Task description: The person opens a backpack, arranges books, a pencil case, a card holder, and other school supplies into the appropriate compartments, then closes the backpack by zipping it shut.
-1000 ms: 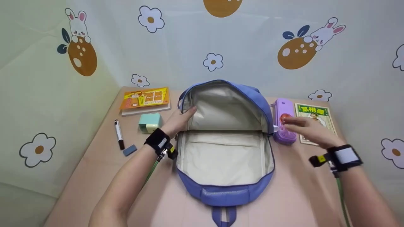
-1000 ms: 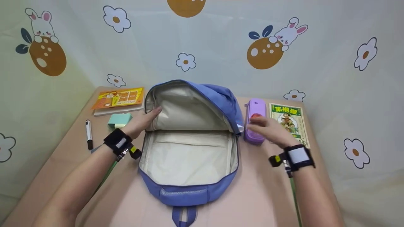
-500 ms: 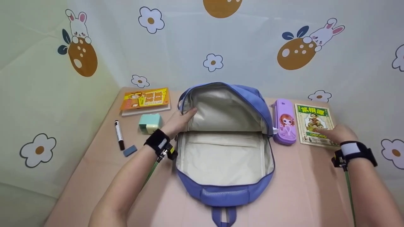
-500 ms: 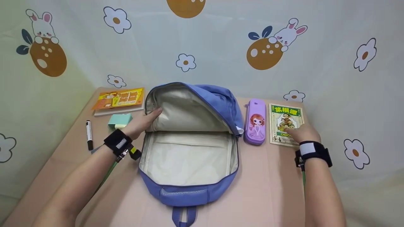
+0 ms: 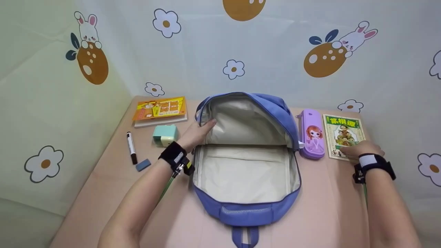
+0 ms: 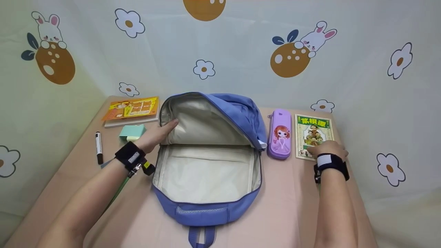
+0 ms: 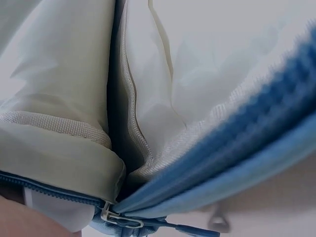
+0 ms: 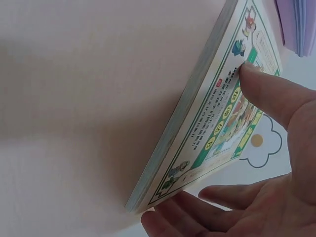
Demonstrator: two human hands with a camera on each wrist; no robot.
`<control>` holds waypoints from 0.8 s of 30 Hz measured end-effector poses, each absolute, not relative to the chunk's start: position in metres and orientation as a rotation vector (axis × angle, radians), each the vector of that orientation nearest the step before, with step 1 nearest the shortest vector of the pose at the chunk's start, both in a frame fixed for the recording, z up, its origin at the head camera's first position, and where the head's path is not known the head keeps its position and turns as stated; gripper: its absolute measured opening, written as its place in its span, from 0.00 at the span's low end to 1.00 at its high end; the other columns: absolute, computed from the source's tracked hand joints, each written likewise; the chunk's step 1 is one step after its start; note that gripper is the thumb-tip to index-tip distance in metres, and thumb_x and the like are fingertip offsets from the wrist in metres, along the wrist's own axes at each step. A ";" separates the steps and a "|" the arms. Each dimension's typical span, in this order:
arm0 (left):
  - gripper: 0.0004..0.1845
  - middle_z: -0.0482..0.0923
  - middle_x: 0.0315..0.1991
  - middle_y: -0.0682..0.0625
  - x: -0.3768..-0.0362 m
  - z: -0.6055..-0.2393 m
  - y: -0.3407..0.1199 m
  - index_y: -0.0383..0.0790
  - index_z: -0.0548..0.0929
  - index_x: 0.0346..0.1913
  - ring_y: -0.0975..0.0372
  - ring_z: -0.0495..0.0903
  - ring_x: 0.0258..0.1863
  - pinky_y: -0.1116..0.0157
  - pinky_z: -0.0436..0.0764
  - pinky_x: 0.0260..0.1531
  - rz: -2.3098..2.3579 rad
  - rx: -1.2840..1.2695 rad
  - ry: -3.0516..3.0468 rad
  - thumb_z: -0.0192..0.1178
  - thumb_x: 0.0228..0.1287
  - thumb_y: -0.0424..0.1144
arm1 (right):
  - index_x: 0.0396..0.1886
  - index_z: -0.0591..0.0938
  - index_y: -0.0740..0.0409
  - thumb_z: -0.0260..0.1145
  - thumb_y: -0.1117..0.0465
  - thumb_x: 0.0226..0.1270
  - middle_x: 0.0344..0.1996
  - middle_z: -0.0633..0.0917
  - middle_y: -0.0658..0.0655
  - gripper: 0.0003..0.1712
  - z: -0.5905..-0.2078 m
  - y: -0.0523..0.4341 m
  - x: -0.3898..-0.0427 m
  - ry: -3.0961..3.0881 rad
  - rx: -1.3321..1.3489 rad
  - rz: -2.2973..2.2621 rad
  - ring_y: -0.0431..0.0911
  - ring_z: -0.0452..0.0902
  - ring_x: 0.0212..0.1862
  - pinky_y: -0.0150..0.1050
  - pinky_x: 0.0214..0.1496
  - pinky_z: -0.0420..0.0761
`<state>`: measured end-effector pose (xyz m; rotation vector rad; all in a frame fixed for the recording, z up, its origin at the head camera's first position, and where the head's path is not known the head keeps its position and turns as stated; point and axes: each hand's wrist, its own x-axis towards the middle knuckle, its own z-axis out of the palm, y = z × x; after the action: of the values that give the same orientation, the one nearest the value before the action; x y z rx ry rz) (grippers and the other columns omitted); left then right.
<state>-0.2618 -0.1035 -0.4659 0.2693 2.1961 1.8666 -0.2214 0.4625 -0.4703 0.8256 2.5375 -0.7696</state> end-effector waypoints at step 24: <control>0.47 0.57 0.79 0.41 -0.261 -0.468 -0.104 0.42 0.52 0.82 0.51 0.59 0.76 0.51 0.57 0.75 1.783 0.184 2.247 0.58 0.72 0.62 | 0.72 0.60 0.79 0.69 0.48 0.68 0.47 0.74 0.64 0.49 -0.446 0.452 -0.196 2.317 1.021 -1.092 0.53 0.76 0.42 0.44 0.42 0.82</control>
<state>-0.2608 -0.1043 -0.4677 0.1835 2.2470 1.7829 -0.1957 0.4522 -0.4460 1.0207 2.3174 -1.0921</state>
